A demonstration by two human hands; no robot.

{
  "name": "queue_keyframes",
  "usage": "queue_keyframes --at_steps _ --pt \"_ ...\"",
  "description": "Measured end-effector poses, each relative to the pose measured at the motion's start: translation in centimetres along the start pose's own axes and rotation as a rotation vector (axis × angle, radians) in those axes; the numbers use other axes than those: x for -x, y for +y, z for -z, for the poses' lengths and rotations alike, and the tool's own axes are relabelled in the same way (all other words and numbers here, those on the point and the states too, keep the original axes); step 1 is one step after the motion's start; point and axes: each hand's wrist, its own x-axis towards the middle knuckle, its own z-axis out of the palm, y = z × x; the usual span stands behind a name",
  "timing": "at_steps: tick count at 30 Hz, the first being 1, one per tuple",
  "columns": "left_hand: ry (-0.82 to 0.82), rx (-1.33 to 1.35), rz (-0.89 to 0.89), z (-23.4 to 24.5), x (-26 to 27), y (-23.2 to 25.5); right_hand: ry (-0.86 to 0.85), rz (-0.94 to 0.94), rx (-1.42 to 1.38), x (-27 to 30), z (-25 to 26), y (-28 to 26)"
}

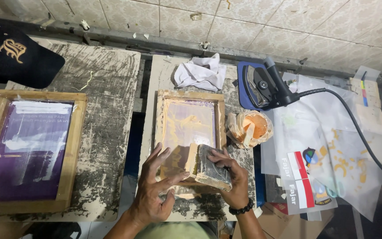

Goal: The person uses a squeegee to spread orange ink across a screen printing frame. They repeatedly scrape the squeegee to remove excess ink and continue spreading the ink evenly over the screen surface.

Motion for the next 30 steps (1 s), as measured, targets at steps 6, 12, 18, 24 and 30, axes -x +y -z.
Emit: queue_keyframes --at_steps 6,12,18,24,30 --pt "-0.065 0.080 0.051 0.4 -1.5 0.3 -0.027 0.003 -0.018 0.2 0.6 0.6" --pt "-0.108 0.208 0.103 -0.1 -2.0 -1.1 0.008 -0.030 0.009 -0.2 0.8 0.3" --pt "-0.138 0.284 0.053 -1.6 -1.3 -3.6 -0.025 0.014 -0.045 -0.4 0.9 0.4" --pt "-0.230 0.198 0.047 -2.3 -2.3 -6.4 -0.021 0.045 -0.005 -1.0 0.8 0.6" --pt "-0.300 -0.187 -0.059 -3.1 -4.2 -9.9 -0.020 0.018 -0.042 -1.4 0.7 0.5"
